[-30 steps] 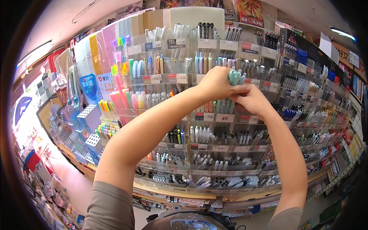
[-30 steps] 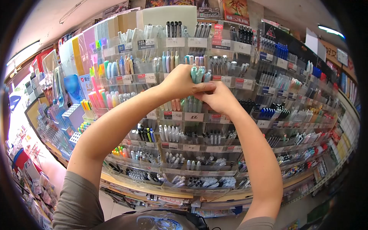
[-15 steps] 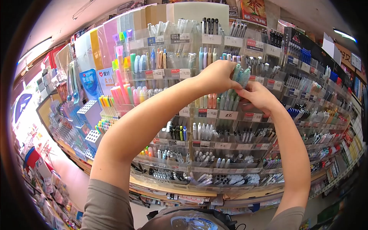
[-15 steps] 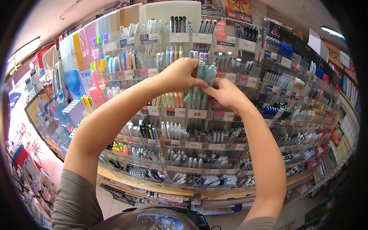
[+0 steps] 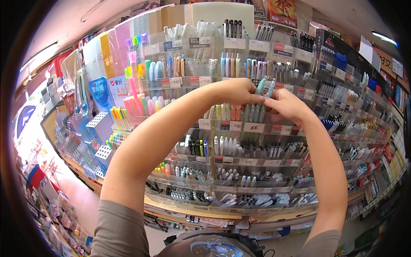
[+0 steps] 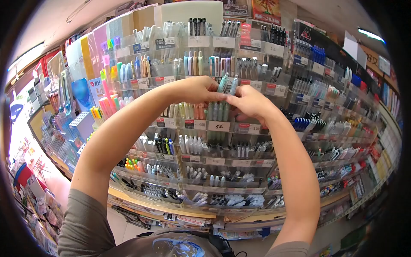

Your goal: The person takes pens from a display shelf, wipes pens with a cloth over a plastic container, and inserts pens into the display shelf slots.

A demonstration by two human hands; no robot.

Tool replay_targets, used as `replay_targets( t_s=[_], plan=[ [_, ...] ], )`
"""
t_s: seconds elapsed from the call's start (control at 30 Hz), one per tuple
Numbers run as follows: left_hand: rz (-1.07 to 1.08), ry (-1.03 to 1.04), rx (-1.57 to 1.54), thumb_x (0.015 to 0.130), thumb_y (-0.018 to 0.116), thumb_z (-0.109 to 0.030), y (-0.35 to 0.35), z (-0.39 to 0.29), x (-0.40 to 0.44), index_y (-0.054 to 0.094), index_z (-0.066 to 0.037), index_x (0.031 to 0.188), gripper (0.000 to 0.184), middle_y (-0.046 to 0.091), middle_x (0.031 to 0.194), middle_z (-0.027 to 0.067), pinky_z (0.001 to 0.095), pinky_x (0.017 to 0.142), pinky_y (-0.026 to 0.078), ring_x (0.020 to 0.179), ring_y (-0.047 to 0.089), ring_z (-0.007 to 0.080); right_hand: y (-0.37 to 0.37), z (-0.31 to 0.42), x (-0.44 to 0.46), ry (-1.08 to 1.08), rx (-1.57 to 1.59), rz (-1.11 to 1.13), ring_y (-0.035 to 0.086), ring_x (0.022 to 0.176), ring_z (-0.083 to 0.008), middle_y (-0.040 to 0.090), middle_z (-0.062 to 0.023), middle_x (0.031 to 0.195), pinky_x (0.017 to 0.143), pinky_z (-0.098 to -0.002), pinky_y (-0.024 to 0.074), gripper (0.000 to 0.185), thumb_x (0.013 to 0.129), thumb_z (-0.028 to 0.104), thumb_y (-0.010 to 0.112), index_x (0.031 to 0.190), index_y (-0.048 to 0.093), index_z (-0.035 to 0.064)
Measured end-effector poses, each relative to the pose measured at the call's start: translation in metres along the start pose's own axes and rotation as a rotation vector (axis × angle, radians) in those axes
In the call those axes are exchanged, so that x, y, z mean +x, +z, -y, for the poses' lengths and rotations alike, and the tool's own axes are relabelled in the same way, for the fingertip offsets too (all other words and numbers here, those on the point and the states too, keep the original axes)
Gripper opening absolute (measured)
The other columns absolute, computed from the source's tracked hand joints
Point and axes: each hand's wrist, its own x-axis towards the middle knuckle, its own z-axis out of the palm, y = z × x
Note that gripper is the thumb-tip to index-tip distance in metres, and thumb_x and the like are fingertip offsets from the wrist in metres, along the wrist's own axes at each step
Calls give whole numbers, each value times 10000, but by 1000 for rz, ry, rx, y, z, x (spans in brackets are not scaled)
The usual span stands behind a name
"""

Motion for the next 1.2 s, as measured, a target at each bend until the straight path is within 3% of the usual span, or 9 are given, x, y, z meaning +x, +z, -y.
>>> replay_targets(
  t_s=[0.17, 0.43, 0.57, 0.67, 0.77, 1.0, 1.2],
  plan=[
    [-36, 1, -204, 837, 579, -272, 3, 14, 7, 587, 34, 800, 309, 551, 649, 30, 262, 565, 421, 599, 522, 100, 6, -7, 4, -60, 32, -88, 569, 717, -135, 579, -60, 879, 608, -304, 500, 335, 865, 284, 515, 1017, 553, -11],
    [-111, 45, -173, 793, 602, -217, -7, 5, -2, 600, 54, 800, 271, 621, 701, 63, 250, 596, 457, 622, 576, 117, 5, -7, 5, -120, -89, -64, 532, 552, -128, 556, -58, 664, 530, -292, 456, 348, 851, 287, 541, 772, 555, -52],
    [-196, 161, 170, 730, 594, -136, -1, 15, 1, 611, 34, 739, 171, 615, 651, 105, 295, 598, 465, 590, 593, 177, 12, -12, 9, -148, -9, -237, 501, 487, -132, 521, -69, 561, 485, -292, 411, 373, 842, 289, 554, 694, 550, -53],
    [-255, 167, 217, 750, 558, -127, 2, 14, -3, 609, 27, 747, 162, 609, 646, 134, 319, 601, 459, 609, 597, 215, 13, -10, 8, -184, -130, -216, 503, 498, -133, 503, -69, 517, 488, -295, 402, 386, 837, 293, 562, 670, 547, -55],
    [-313, 171, 280, 769, 546, -129, -1, 10, -11, 605, 30, 778, 170, 615, 680, 148, 328, 610, 458, 626, 594, 246, 8, -4, 7, -248, -445, -136, 512, 518, -144, 526, -81, 523, 522, -305, 421, 399, 834, 305, 565, 676, 561, -61],
    [-449, 166, 287, 788, 531, -122, -5, 9, -41, 595, 31, 846, 176, 618, 753, 186, 351, 658, 468, 702, 605, 308, -5, -2, -3, -334, -223, -257, 565, 605, -157, 616, -98, 676, 587, -297, 435, 296, 836, 258, 550, 830, 609, -33],
    [-561, 191, 275, 795, 531, -101, -2, 12, -67, 589, 29, 841, 150, 616, 767, 182, 344, 656, 471, 725, 604, 324, -4, -13, -13, -475, -200, -362, 550, 628, -113, 605, -80, 683, 603, -261, 425, 243, 837, 199, 548, 793, 587, -37]
  ],
)
